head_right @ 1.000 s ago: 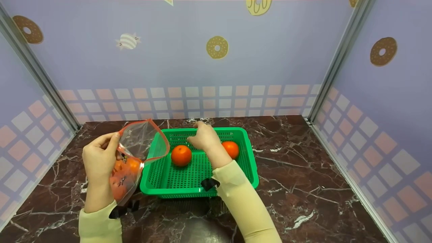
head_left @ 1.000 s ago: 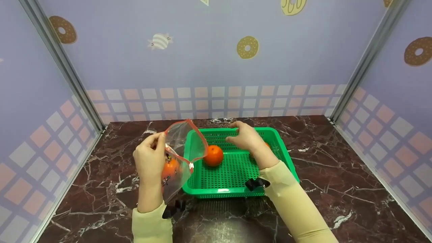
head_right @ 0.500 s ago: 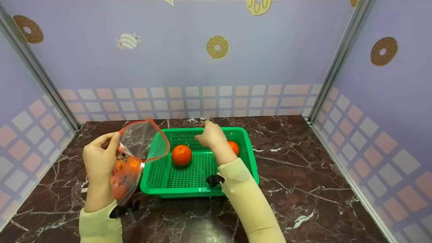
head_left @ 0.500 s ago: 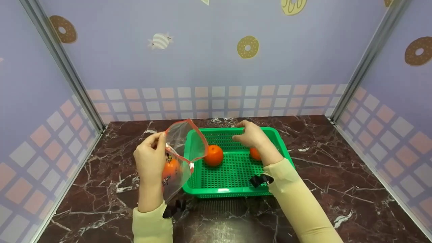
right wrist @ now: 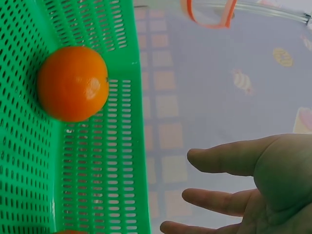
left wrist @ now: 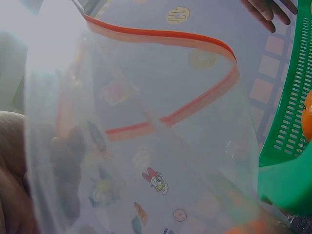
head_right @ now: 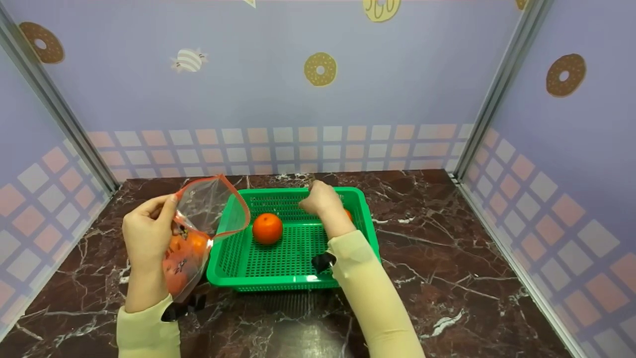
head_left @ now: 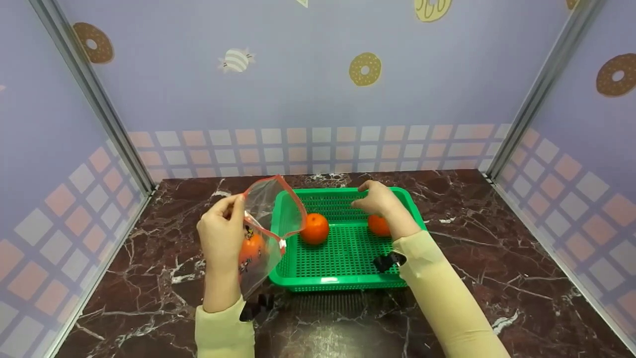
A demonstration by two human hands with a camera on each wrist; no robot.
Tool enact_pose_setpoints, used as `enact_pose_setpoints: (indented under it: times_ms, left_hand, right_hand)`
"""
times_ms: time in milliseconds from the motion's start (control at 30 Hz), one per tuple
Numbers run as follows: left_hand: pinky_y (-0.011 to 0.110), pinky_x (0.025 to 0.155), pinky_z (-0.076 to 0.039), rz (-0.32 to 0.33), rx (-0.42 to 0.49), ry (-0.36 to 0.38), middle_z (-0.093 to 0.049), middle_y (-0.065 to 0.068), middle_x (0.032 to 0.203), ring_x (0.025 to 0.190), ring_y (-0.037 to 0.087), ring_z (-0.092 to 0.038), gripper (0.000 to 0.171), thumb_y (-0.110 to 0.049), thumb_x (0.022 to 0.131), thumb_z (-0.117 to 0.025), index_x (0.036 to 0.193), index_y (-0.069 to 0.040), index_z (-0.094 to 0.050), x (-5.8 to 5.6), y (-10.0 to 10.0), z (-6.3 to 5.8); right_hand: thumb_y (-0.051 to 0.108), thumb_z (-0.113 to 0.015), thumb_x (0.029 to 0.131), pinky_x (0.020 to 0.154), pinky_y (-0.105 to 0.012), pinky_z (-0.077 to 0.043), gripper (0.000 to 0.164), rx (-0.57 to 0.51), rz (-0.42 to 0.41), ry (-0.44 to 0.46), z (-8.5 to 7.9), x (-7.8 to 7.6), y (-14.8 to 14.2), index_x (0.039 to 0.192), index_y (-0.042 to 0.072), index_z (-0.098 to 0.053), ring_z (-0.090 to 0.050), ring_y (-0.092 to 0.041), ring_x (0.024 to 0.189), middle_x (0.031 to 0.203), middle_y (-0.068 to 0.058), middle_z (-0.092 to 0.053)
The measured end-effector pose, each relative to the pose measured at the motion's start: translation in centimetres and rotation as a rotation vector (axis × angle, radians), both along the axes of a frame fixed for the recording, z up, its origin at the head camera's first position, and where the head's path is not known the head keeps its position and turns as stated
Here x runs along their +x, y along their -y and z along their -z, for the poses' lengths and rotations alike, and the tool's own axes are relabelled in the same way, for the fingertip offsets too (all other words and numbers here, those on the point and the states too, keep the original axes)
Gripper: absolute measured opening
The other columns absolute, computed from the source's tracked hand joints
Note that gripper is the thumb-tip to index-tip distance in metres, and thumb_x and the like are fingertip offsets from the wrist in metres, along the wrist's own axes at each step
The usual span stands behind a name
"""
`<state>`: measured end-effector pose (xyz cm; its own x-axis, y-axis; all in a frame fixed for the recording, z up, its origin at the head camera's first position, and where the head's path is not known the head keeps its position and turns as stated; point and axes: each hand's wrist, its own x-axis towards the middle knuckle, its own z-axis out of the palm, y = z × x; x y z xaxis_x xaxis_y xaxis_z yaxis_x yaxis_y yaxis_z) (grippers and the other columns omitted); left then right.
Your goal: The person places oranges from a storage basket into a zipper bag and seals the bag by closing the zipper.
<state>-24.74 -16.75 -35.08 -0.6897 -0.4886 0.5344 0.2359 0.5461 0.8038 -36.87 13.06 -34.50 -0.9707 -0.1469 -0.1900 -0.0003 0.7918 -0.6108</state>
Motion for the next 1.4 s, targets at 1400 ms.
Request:
enact_pose_setpoints:
  times_ms: [1400]
  left_hand:
    - [0.016,0.047,-0.029,0.023,-0.003,-0.009,-0.063,0.007,0.063,0.044,-0.002,-0.035,0.018,-0.016,0.1,-0.069,0.1,-0.003,-0.081,0.0,0.0,0.0]
  right_hand:
    - [0.023,-0.073,0.093,0.105,-0.057,-0.05,0.05,0.285,0.046,0.031,3.0,-1.9,-1.9,0.132,-0.006,-0.06,-0.061,-0.042,0.121,0.14,-0.026,-0.06]
